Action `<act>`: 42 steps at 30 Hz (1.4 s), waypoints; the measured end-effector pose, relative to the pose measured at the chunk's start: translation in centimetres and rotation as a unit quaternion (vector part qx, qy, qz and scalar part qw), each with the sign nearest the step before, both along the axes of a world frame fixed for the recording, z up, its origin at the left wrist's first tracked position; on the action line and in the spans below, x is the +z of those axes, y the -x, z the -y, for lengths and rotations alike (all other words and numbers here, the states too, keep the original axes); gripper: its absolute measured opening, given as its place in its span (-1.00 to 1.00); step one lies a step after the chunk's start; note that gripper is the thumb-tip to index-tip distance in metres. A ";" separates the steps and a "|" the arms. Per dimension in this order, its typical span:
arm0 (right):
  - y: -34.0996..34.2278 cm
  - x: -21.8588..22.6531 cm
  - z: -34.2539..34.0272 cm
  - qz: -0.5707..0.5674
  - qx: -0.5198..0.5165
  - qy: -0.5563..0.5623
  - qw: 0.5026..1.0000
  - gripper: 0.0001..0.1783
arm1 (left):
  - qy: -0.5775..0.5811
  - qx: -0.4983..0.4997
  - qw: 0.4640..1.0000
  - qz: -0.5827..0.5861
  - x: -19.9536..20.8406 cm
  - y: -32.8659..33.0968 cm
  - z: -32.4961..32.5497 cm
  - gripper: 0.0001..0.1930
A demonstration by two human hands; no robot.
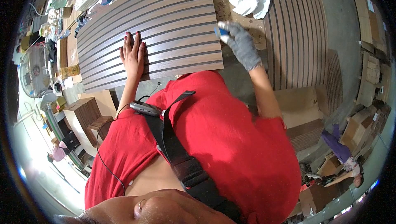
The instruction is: The person applies a small block or tool along the edges and grooves of a slatted wooden panel, smoothing out the surface by hand and checking sections one by one.
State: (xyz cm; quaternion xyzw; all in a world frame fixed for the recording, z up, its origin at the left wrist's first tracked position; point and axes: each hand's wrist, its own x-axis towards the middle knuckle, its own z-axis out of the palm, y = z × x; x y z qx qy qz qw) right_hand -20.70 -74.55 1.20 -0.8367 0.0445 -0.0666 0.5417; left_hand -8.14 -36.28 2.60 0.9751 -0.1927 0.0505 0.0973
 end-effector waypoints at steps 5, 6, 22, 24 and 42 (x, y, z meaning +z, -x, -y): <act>3.4 1.6 -0.1 -0.086 0.013 -0.003 0.996 -0.46 | 0.008 -0.004 1.000 -0.001 -0.1 0.0 -0.1 -0.51; 2.6 1.5 0.1 -0.058 0.002 0.013 0.998 -0.49 | 0.010 -0.005 1.000 -0.002 -0.2 0.0 0.0 -0.51; 6.0 2.2 -0.5 -0.058 0.008 0.009 0.998 -0.48 | 0.005 -0.016 1.000 0.000 -0.4 0.0 -0.2 -0.49; 3.9 1.2 -0.7 -0.035 -0.047 -0.036 0.998 -0.47 | 0.009 -0.020 1.000 -0.001 -0.2 0.0 -0.1 -0.49; 8.9 2.3 -2.2 -0.093 -0.034 -0.027 0.995 -0.47 | 0.014 -0.023 1.000 -0.010 -0.5 -0.2 -0.2 -0.49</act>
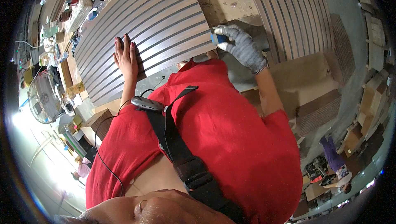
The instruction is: The person applies a small block or tool along the edges and grooves of a slatted wooden panel, smoothing out the surface by hand and checking sections one by one.
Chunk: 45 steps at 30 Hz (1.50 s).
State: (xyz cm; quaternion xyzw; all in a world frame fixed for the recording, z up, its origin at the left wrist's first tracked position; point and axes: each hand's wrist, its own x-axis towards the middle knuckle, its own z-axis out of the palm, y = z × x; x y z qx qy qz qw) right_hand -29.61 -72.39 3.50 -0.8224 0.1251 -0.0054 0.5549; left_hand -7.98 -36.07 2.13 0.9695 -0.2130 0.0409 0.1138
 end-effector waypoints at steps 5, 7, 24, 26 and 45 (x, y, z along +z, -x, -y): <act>3.3 -0.3 -0.4 -0.030 -0.014 -0.067 0.997 -0.47 | 0.003 -0.003 1.000 0.008 -0.3 0.1 -0.3 -0.49; 3.5 -0.6 -1.4 -0.010 -0.068 -0.071 0.995 -0.49 | 0.008 -0.003 1.000 0.001 -0.5 0.0 -0.3 -0.48; 0.1 2.9 -15.1 0.096 -0.223 -0.179 0.953 -0.50 | 0.196 -0.204 0.955 -0.093 4.5 -1.7 -8.9 -0.59; -3.1 3.3 -19.0 0.096 -0.189 -0.184 0.960 -0.53 | 0.177 -0.220 0.952 -0.116 6.9 -1.8 -10.9 -0.60; -21.4 4.6 -25.7 0.020 -0.022 -0.235 0.971 -0.58 | 0.083 0.063 0.747 -0.657 12.7 5.2 -28.7 -0.41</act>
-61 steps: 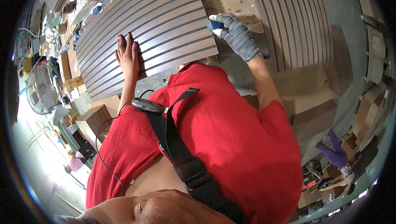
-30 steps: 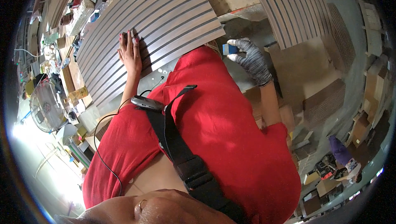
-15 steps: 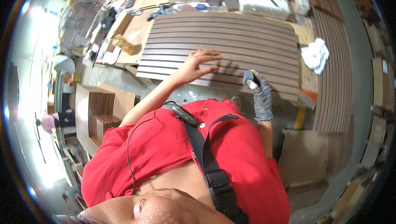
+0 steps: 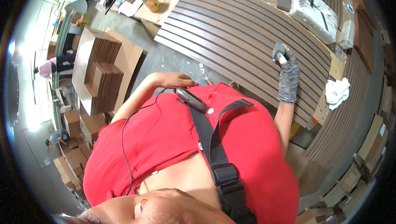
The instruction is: The person applies a small block or tool along the edges and grooves of a slatted wooden panel, smoothing out the surface by hand and checking sections one by one.
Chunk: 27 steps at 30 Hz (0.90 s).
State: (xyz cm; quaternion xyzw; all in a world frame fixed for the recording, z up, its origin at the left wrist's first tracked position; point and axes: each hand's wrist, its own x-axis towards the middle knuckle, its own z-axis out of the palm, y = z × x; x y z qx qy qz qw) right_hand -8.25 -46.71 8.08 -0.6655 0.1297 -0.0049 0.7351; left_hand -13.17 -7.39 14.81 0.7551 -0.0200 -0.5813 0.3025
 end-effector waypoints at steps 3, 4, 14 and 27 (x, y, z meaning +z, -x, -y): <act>-1.5 0.1 -3.0 0.033 0.047 0.022 0.998 -0.55 | 0.091 0.113 0.989 0.040 2.9 1.6 -5.0 -0.62; -1.9 0.1 -4.3 0.057 0.072 0.021 0.996 -0.54 | 0.134 0.139 0.980 0.056 4.6 2.5 -7.2 -0.65; -3.0 0.0 -15.4 -0.048 0.060 0.057 0.995 -0.49 | 0.068 0.240 0.959 0.131 -3.0 4.5 -21.2 -0.59; -4.8 1.3 -30.4 -0.079 0.072 0.167 0.980 -0.41 | 0.015 0.348 0.925 -0.154 -15.6 6.1 -35.1 -0.36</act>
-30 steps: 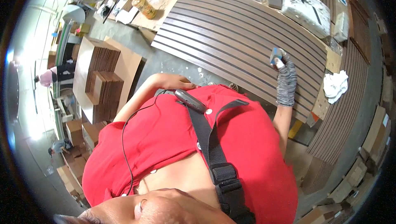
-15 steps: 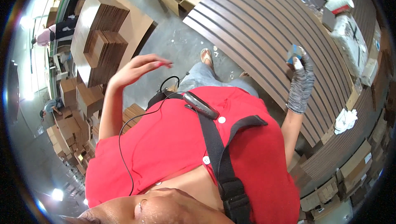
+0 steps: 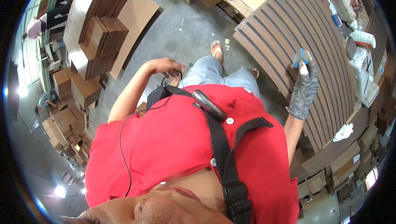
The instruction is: The person applies a small block or tool along the edges and grooves of a slatted wooden panel, smoothing out the surface by hand and checking sections one by one.
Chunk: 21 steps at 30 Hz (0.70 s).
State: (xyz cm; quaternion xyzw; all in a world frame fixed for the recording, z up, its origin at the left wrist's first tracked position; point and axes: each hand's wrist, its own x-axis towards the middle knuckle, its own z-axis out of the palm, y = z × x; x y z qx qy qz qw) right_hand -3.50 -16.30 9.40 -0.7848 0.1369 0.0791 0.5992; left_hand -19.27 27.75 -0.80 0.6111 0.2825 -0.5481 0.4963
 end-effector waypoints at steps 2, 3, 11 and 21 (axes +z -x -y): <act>0.0 0.5 -0.9 0.015 0.004 0.003 1.000 -0.40 | -0.132 0.052 0.986 0.093 5.0 -1.5 -1.7 -0.45; 0.0 0.8 -1.4 0.020 -0.008 0.006 1.000 -0.41 | -0.102 0.113 0.978 0.141 7.8 -1.8 -2.3 -0.44; -1.4 1.6 -2.9 0.026 -0.004 -0.013 1.000 -0.40 | 0.021 -0.220 0.973 -0.071 13.1 -5.6 3.4 -0.45; -1.5 0.8 -2.6 -0.006 -0.026 -0.032 0.999 -0.38 | -0.050 -0.533 0.841 -0.080 4.6 -7.0 3.7 -0.65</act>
